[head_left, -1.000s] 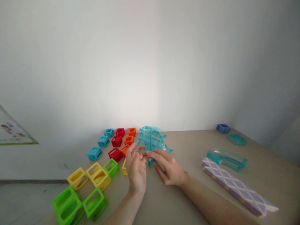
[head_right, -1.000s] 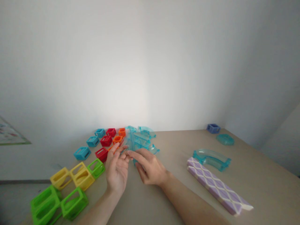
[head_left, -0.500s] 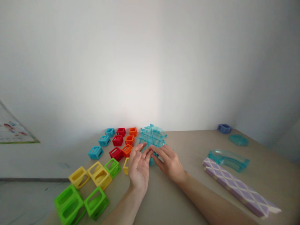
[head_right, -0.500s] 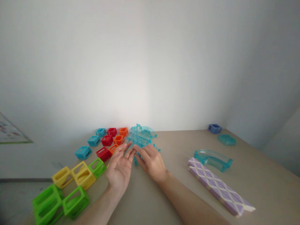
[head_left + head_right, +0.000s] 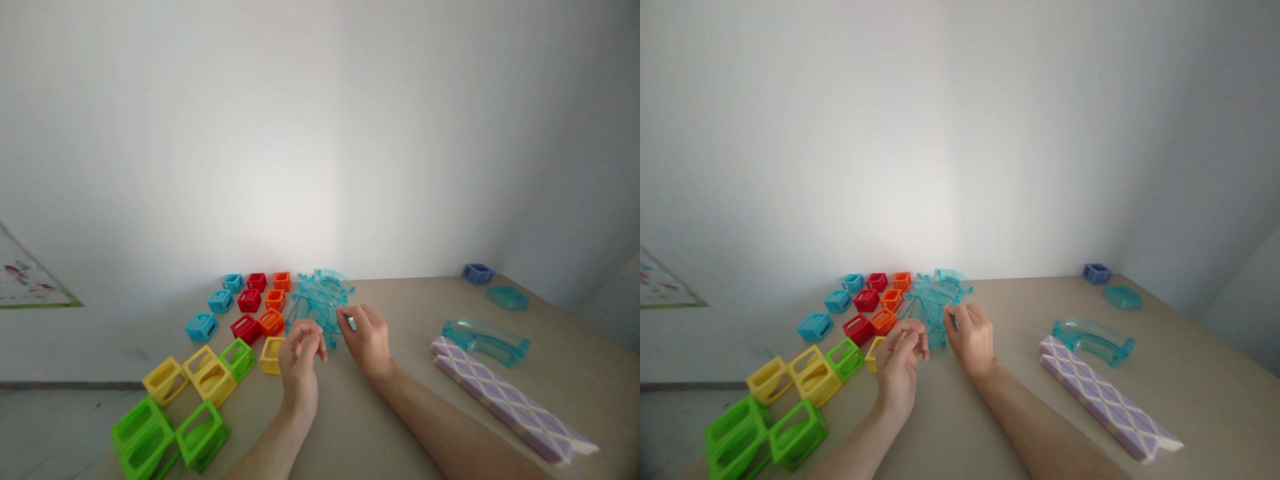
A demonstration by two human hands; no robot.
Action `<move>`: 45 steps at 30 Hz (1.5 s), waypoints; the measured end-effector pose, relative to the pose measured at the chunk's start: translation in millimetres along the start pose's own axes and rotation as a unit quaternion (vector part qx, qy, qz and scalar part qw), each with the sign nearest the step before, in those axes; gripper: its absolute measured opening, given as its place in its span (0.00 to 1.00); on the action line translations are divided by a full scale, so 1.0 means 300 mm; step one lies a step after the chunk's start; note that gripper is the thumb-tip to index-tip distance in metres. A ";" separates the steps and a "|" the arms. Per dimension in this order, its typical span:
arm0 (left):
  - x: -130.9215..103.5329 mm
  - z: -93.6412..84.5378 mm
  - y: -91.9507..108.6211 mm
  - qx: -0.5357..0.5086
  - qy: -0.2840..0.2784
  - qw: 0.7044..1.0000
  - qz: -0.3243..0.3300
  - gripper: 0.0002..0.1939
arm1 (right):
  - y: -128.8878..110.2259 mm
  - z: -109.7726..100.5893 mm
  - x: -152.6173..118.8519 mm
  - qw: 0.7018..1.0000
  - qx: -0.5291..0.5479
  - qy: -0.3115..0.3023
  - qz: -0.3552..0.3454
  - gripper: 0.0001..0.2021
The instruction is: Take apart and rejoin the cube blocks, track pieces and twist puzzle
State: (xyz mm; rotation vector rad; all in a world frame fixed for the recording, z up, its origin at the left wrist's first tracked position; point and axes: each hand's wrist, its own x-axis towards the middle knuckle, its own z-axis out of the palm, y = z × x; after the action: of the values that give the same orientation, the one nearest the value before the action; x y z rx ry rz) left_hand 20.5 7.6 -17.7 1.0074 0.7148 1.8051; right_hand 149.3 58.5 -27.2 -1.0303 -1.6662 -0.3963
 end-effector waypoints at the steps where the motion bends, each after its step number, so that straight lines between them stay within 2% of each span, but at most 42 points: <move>1: 0.001 0.002 -0.002 0.004 0.000 1.000 -0.019 0.06 | 0.000 0.001 0.001 1.000 -0.004 0.000 0.009 0.11; 6: 0.002 0.013 -0.008 0.017 0.012 0.995 -0.095 0.08 | -0.018 0.004 0.000 0.999 -0.001 -0.039 0.015 0.08; 11: 0.007 0.009 -0.017 0.019 0.039 0.993 -0.110 0.09 | -0.028 -0.002 0.002 0.996 0.026 -0.081 0.003 0.09; 14: 0.008 0.008 -0.016 0.015 0.035 0.993 -0.107 0.08 | -0.031 -0.012 0.004 0.995 0.039 -0.092 0.004 0.09; 17: 0.002 0.009 -0.010 0.028 0.008 0.994 -0.105 0.08 | -0.034 -0.034 0.002 0.994 0.046 -0.102 0.001 0.09; 21: -0.018 0.012 0.003 0.097 -0.056 0.990 -0.090 0.09 | -0.013 -0.097 0.005 0.994 0.035 -0.104 0.002 0.09; 24: -0.035 0.017 0.011 0.136 -0.117 0.980 -0.090 0.10 | 0.045 -0.171 0.016 0.992 -0.045 -0.111 0.038 0.09; 26: -0.045 0.021 0.013 0.157 -0.158 0.970 -0.097 0.10 | 0.102 -0.224 0.023 0.964 -0.200 -0.142 0.102 0.12; 29: -0.058 0.027 0.015 0.193 -0.213 0.951 -0.115 0.10 | 0.195 -0.289 0.030 0.876 -0.378 -0.201 0.223 0.19; 31: -0.065 0.029 0.016 0.211 -0.241 0.939 -0.127 0.10 | 0.246 -0.316 0.031 0.816 -0.414 -0.253 0.314 0.20; 33: -0.069 0.029 0.017 0.226 -0.257 0.930 -0.133 0.10 | 0.282 -0.326 0.032 0.788 -0.408 -0.293 0.357 0.18; 35: -0.069 0.029 0.018 0.235 -0.263 0.926 -0.135 0.11 | 0.302 -0.325 0.033 0.795 -0.386 -0.317 0.344 0.15; 37: -0.066 0.028 0.018 0.238 -0.262 0.925 -0.136 0.11 | 0.312 -0.314 0.034 0.818 -0.356 -0.334 0.303 0.15; 41: -0.062 0.028 0.018 0.237 -0.257 0.927 -0.137 0.11 | 0.318 -0.280 0.035 0.865 -0.285 -0.353 0.215 0.23; 45: -0.066 0.029 0.017 0.245 -0.260 0.924 -0.134 0.11 | 0.299 -0.250 0.034 0.897 -0.215 -0.357 0.148 0.28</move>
State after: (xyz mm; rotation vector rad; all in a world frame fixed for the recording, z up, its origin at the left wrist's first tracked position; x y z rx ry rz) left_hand 30.6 -12.1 -15.9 1.5549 0.9269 1.0610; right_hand 265.7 61.3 -12.1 -1.9036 -2.0565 -0.1863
